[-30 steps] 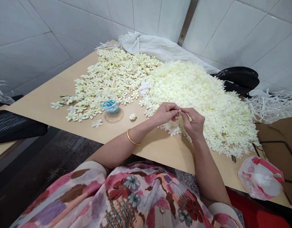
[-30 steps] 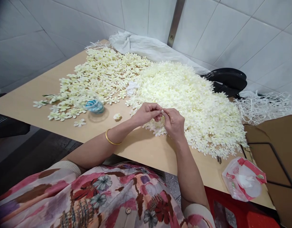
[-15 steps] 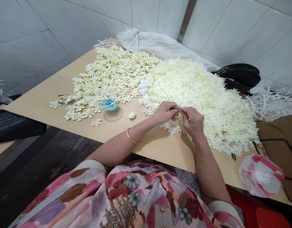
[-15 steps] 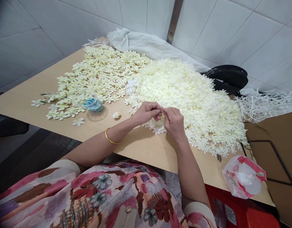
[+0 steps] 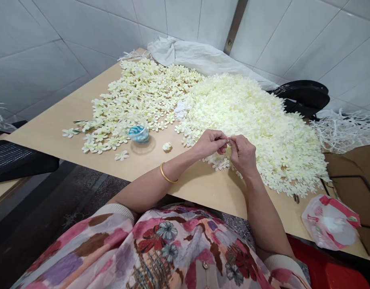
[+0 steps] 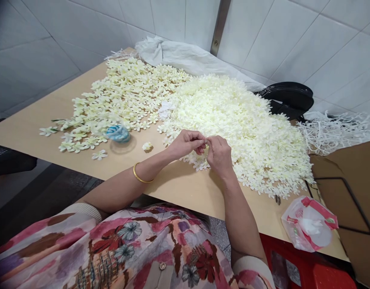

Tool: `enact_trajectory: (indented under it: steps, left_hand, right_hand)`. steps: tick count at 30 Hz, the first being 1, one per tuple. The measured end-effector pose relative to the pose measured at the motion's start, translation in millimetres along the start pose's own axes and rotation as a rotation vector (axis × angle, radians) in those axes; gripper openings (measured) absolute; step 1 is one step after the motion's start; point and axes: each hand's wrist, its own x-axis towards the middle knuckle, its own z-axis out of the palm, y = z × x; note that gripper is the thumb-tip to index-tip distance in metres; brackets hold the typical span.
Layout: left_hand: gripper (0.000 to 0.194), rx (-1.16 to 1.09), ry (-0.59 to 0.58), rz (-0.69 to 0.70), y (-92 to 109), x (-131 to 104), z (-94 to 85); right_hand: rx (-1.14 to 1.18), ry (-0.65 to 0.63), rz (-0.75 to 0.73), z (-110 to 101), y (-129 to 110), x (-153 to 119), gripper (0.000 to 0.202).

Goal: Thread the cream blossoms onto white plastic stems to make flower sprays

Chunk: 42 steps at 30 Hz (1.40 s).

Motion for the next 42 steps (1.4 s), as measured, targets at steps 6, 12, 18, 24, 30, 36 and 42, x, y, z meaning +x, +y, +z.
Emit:
enact_trajectory:
  steps: [6,12,18,24,30,36,42]
  left_hand:
    - [0.013,0.031,-0.017,0.004,-2.0,-0.4,-2.5]
    - [0.014,0.015,-0.001,-0.025,-0.9,0.0,-0.5]
    - [0.012,-0.037,0.005,-0.025,-0.7,0.5,-1.1]
    - [0.011,0.021,0.105,0.029,0.5,-2.4,1.3]
    - [0.008,0.006,0.164,0.074,3.0,-3.2,0.6]
    - [0.008,0.025,0.173,0.105,4.0,-3.1,-1.9]
    - [0.006,0.087,0.203,0.156,-3.1,0.2,-3.7]
  right_hand:
    - [0.034,-0.058,0.07,-0.2,-2.3,-0.6,0.016]
    - [0.044,-0.064,0.093,1.1,-2.3,-1.5,0.016]
    - [0.139,-0.036,0.133,0.8,-5.2,0.1,0.017]
    - [0.248,0.066,0.252,-1.0,-11.8,1.7,0.015]
    - [0.452,0.225,0.469,-5.7,-10.9,3.3,0.014]
    - [0.676,0.359,0.584,-3.6,-6.9,5.7,0.015]
    - [0.786,0.475,0.638,-0.3,2.1,5.4,0.016]
